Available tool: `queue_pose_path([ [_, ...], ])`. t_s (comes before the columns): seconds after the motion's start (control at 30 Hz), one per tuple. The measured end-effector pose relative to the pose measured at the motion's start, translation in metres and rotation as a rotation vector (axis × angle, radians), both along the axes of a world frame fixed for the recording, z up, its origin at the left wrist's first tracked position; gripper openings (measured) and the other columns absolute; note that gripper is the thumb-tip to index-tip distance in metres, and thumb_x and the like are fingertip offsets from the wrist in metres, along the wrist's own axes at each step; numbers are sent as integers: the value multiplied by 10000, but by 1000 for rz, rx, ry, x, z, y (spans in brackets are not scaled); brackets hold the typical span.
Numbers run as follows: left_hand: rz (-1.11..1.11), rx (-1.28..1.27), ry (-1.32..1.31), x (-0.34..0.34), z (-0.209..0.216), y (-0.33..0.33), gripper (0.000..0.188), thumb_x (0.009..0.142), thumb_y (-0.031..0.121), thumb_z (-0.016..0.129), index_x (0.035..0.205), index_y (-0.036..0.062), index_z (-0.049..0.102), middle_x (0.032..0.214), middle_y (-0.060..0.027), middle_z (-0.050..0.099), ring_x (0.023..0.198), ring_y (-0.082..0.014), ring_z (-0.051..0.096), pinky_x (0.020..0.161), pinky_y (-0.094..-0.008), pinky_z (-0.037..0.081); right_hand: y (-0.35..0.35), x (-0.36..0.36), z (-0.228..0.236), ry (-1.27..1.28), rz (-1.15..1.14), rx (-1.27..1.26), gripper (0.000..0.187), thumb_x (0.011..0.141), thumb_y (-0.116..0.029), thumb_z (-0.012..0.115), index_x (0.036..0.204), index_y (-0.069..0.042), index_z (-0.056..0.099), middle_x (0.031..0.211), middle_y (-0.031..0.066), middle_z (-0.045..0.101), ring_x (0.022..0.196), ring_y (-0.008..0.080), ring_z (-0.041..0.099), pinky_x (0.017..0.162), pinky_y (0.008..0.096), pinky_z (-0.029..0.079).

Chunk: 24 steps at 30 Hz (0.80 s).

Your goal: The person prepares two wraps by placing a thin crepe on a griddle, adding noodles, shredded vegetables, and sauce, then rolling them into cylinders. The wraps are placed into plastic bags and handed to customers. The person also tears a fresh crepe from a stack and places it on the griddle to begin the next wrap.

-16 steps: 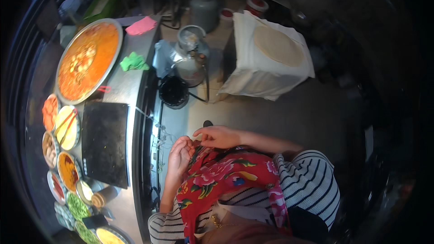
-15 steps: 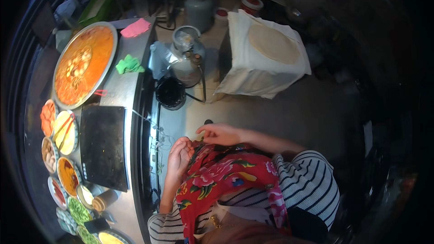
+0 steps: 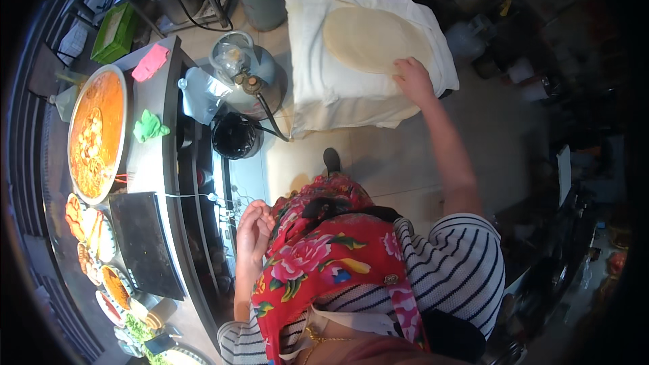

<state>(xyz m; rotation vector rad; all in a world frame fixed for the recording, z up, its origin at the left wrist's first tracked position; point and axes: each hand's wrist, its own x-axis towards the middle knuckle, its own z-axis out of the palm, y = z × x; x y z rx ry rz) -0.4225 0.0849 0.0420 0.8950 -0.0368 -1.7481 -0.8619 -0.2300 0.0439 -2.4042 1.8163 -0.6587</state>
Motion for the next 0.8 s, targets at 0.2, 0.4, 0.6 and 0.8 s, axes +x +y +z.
queue_pose_path([
  [0.2,14,-4,-80,-58,15,-81,136,992,125,567,1068,17,602,837,-63,612,777,-154,613,710,-258,548,-27,-13,6,104,337,233,170,904,-123,630,1048,-57,694,968,118,652,975,312,624,857,405,512],
  [0.4,-405,-270,-633,-110,34,-165,122,993,93,567,1066,16,628,876,-73,651,839,-144,609,799,-279,469,-42,-5,1,-174,333,298,168,982,-173,557,1024,-42,653,990,134,659,962,348,620,840,428,501],
  [0.6,-422,-1249,-1830,-174,19,-274,209,787,137,742,983,82,695,1272,-108,595,1204,-341,542,1003,-434,430,-43,4,-20,-203,266,350,174,993,-178,542,1049,-42,635,1018,158,662,970,370,618,848,438,498],
  [0.8,-855,-1270,-2020,-210,-12,-324,170,798,177,718,944,94,694,1187,-98,590,1157,-284,536,990,-421,400,-43,8,-23,-289,212,289,178,934,-156,629,1075,-52,652,1018,142,657,971,350,623,844,431,500],
])
